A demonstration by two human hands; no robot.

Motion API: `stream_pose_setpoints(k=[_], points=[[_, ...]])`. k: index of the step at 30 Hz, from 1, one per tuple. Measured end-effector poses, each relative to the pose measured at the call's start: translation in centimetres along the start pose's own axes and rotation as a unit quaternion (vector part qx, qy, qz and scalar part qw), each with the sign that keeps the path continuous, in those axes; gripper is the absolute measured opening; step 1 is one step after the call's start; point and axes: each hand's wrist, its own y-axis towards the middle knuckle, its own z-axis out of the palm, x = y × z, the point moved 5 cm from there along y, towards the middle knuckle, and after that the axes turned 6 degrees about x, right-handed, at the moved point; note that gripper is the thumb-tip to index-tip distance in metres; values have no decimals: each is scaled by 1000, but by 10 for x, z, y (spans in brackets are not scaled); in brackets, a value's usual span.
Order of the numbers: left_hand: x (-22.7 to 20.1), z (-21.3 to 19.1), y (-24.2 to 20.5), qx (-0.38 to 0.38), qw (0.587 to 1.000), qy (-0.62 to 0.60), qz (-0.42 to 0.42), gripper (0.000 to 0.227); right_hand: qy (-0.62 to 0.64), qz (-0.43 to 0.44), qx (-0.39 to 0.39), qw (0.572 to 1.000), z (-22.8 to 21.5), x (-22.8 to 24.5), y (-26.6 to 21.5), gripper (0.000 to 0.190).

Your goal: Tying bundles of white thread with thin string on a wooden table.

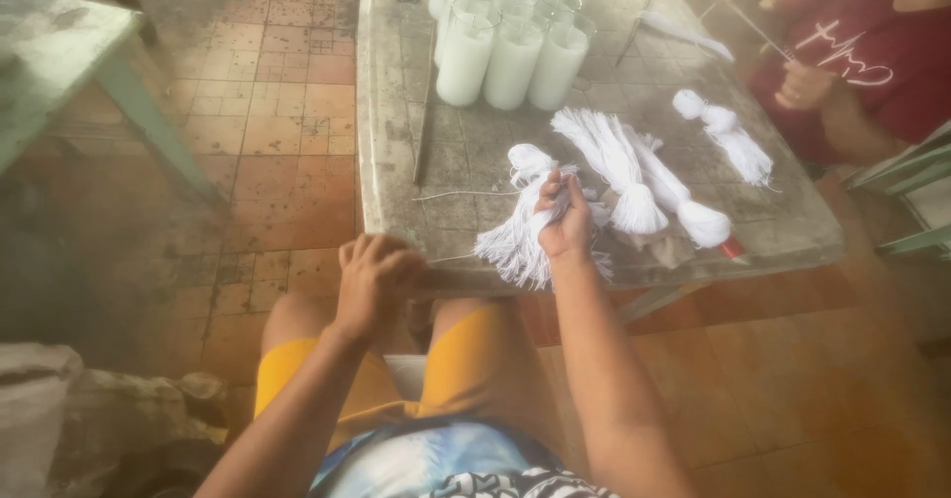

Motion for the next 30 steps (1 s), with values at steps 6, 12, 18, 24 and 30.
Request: stream_pose_setpoints(k=[6, 12, 18, 24, 30], points=[[36, 13, 64, 28, 994, 45, -92, 8, -1, -15, -11, 1000, 3, 0, 0, 13], [54, 34, 89, 75, 978, 144, -128, 14, -3, -5, -23, 1000, 4, 0, -3, 13], [59, 55, 93, 140, 964, 206, -95, 15, 3, 6, -11, 1000, 5, -1, -6, 14], [59, 46, 88, 143, 970, 193, -28, 12, 52, 20, 15, 998, -13, -6, 8, 12], [87, 27, 75, 84, 981, 172, -34, 15, 69, 44, 49, 995, 3, 2, -6, 10]])
